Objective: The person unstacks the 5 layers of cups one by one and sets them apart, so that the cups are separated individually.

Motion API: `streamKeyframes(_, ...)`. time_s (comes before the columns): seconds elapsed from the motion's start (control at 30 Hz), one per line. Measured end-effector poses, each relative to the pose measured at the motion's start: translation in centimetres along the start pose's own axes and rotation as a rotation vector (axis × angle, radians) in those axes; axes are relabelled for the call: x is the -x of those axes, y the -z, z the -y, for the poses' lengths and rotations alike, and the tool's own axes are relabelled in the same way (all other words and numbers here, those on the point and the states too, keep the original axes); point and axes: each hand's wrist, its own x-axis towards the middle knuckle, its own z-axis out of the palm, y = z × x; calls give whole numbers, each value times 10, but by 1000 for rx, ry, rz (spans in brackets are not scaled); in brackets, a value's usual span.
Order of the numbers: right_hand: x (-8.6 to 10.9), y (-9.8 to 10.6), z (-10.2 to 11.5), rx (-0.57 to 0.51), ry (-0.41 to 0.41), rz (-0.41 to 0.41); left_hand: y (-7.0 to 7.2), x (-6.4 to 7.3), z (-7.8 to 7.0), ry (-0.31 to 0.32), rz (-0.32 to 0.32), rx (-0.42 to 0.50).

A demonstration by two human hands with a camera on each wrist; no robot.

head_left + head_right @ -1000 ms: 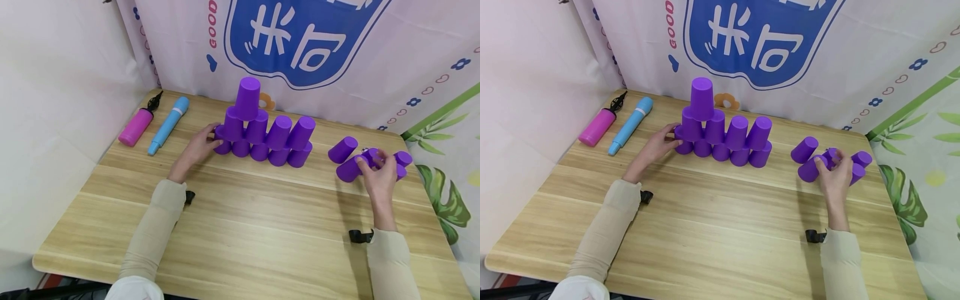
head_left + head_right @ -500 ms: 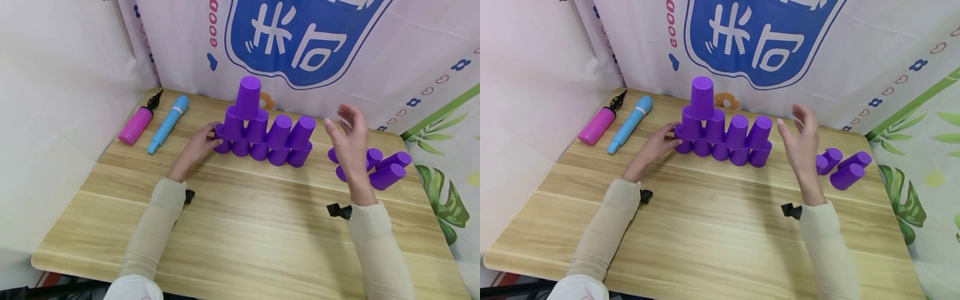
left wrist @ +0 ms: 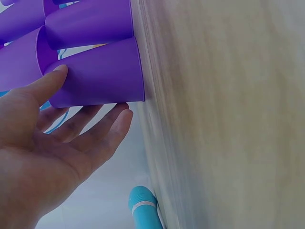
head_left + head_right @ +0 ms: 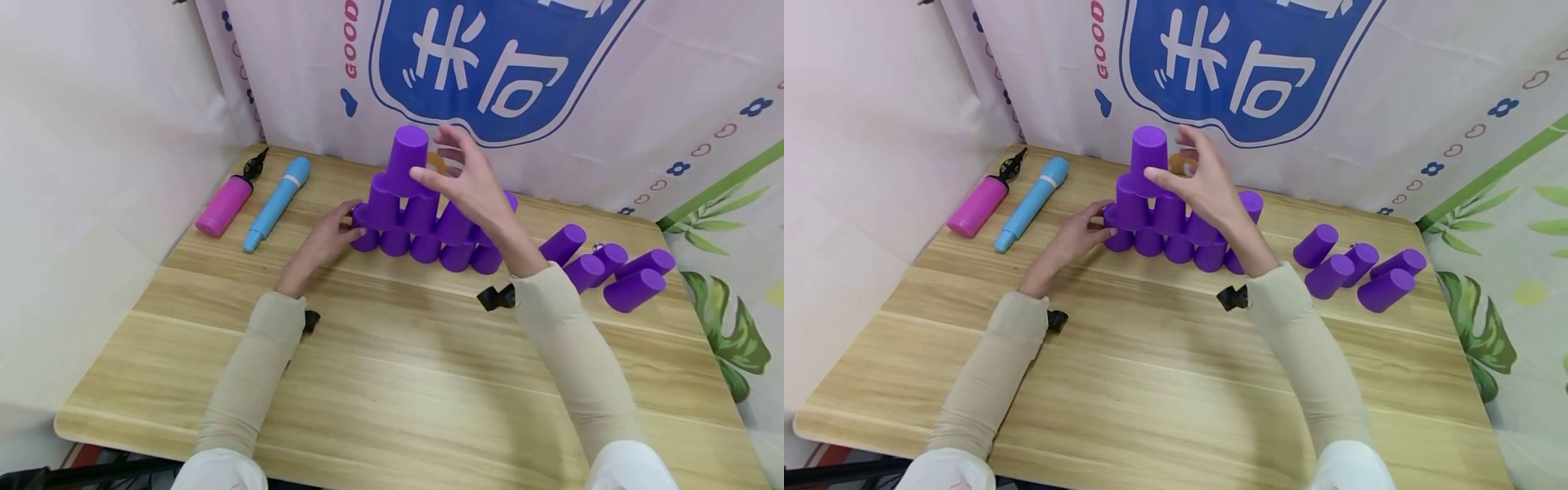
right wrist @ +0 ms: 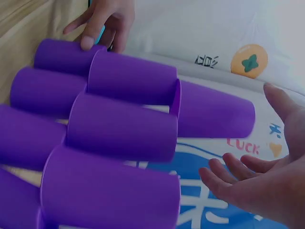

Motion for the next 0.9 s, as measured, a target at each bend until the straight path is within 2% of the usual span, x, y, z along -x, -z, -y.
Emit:
streamKeyframes(0.17,-17,-11,-9,23,-8,41,-1,1,1,12,1,6)
streamKeyframes(0.3,-31,-16,-25,13,3,26,-1,0,2,20,-2,12)
streamKeyframes(0.5,-38,-20,-31,-13,29,-9,-1,0,0,15,-8,18)
streamKeyframes(0.7,-37,-23,-26,-37,21,-46,0,1,-2,6,0,14)
streamKeyframes(0.9,-23,-23,-4,-45,15,-64,0,2,-2,16,0,16)
